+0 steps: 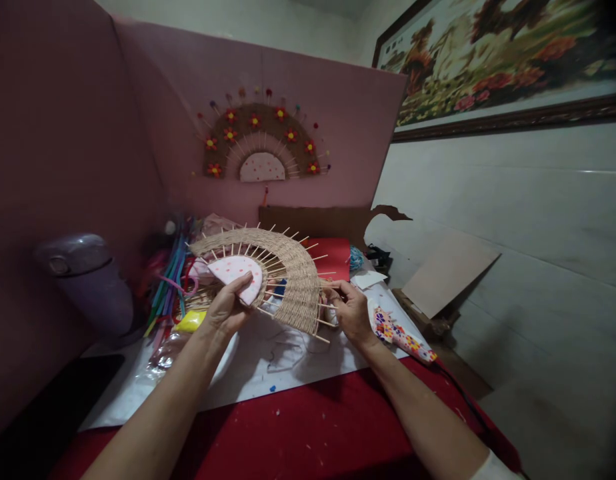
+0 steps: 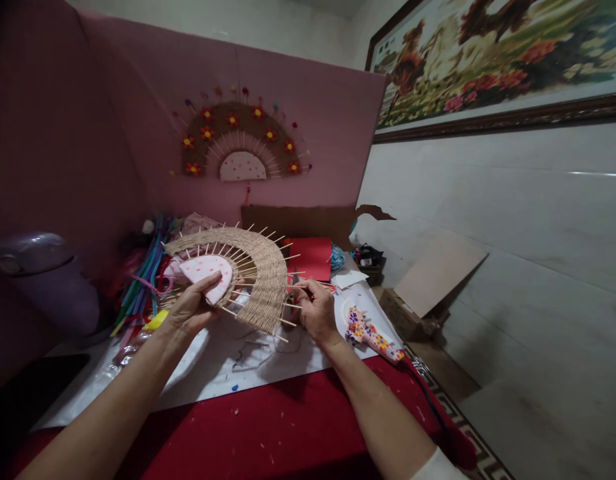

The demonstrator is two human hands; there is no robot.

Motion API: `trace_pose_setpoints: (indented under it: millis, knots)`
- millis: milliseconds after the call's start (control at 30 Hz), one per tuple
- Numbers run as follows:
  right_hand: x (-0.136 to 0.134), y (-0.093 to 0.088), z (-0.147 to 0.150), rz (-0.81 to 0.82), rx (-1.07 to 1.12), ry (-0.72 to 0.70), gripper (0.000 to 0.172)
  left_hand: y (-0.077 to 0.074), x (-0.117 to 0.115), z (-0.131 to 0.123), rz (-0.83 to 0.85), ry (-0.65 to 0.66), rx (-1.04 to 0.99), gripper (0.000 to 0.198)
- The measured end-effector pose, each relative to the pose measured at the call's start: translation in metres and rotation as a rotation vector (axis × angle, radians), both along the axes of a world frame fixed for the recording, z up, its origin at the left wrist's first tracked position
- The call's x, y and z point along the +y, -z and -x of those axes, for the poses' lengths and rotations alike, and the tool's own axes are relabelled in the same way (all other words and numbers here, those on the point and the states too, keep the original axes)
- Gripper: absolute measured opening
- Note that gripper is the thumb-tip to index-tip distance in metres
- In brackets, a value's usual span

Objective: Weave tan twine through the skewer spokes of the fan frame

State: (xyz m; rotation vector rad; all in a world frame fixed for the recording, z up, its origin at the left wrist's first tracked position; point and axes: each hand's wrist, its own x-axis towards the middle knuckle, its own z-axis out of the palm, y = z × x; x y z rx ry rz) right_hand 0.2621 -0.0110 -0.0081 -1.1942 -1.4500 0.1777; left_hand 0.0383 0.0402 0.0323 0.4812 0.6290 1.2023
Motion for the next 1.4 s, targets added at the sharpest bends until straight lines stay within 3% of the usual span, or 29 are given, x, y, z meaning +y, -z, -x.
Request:
trace_pose_setpoints:
  millis: [200,367,600,700,867,1133,1400]
  knots:
    - [-0.004,-0.004,-0.004,-0.138,-0.207,0.141,0.014,0.0,0.002,0.002,-0.017,-0.041,0.015,0.023]
    - [-0.004,-0.006,-0.01,-0.205,-0.313,0.137,0.013,-0.001,0.003,0.004,-0.004,-0.062,0.047,0.026]
    - [-0.001,-0.006,-0.016,-0.181,-0.32,0.162,0.011,0.002,0.005,0.007,-0.007,0.013,0.115,0.024]
    - [0.0,-0.008,-0.017,-0.123,-0.234,0.061,0.012,0.001,0.006,0.009,0.002,0.032,0.145,0.026]
    - [0.002,-0.013,-0.021,0.084,0.104,-0.095,0.019,-0.004,0.004,0.011,0.033,0.049,0.14,0.031]
    - [0.005,-0.008,-0.01,0.161,0.293,-0.244,0.018,0.002,0.006,0.011,0.008,0.097,0.09,0.025]
    - [0.005,-0.006,-0.004,0.168,0.33,-0.223,0.016,0.005,0.006,0.009,0.027,0.148,0.081,0.022]
